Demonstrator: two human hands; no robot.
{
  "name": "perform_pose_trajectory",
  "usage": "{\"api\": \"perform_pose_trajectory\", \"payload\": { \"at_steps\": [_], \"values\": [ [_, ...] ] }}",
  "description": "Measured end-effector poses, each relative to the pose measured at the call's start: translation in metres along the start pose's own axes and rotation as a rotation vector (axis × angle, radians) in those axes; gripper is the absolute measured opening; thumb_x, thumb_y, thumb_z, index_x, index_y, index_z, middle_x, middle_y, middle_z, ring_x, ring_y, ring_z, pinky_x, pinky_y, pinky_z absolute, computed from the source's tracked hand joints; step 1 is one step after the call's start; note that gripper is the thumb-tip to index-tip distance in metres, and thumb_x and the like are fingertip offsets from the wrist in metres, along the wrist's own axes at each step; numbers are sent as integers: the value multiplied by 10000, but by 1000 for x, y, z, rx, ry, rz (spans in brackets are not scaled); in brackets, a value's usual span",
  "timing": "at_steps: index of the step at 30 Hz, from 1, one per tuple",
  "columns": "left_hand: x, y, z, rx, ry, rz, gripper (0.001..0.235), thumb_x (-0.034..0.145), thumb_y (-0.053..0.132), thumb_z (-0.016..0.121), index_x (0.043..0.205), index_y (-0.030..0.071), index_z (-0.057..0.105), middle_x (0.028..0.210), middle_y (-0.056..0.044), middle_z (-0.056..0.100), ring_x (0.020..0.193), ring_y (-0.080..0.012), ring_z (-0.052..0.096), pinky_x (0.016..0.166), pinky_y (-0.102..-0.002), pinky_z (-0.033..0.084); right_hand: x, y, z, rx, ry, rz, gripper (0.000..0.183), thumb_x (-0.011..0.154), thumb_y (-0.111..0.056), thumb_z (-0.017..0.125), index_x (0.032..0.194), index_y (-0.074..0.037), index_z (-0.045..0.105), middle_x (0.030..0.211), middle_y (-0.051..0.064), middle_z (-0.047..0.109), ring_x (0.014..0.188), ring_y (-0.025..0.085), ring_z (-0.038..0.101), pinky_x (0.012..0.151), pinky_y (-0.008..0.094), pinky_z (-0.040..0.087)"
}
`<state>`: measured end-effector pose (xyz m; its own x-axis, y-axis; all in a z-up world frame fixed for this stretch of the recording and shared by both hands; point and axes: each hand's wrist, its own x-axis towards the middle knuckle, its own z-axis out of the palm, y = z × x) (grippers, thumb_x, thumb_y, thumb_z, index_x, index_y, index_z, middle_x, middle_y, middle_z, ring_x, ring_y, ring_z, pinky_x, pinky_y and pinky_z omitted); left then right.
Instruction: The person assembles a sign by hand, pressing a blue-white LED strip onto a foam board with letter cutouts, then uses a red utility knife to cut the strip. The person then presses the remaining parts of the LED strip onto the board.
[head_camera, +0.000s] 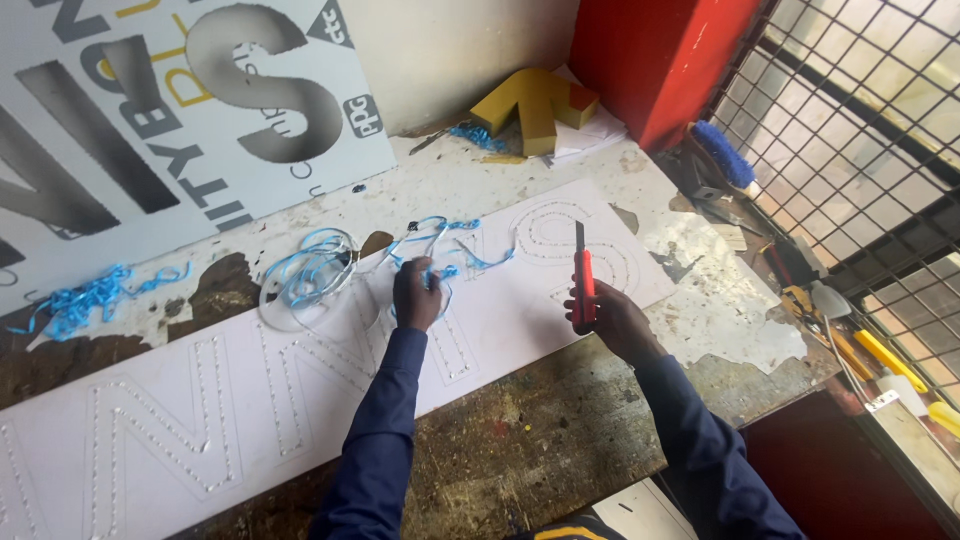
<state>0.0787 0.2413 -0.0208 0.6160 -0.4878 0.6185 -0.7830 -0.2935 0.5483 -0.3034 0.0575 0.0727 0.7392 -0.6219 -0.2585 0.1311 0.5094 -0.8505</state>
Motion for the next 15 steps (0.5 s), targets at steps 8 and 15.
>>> {"api": "perform_pose_trajectory", "payload": {
  "at_steps": [8, 15],
  "values": [
    [-42, 32, -19, 188, -286, -49, 374, 938, 248, 834, 1287, 200, 706, 1340, -71, 660, 1302, -377, 653, 1016, -579, 594, -6, 43, 43, 40, 66, 84, 369, 1107, -198, 688, 1379, 53, 680, 922, 202, 628, 679, 330, 685, 559, 445, 595],
    [-49, 77, -25, -245, -256, -122, 253, 971, 34, 731, 1151, 201, 794, 1044, -70, 781, 1012, -343, 801, 899, -470, 655, -56, 33, 75, -95, 135, 93, 585, 1139, -449, 721, 1130, 136, 702, 839, 143, 557, 691, 212, 587, 590, 319, 507]
  ]
}}
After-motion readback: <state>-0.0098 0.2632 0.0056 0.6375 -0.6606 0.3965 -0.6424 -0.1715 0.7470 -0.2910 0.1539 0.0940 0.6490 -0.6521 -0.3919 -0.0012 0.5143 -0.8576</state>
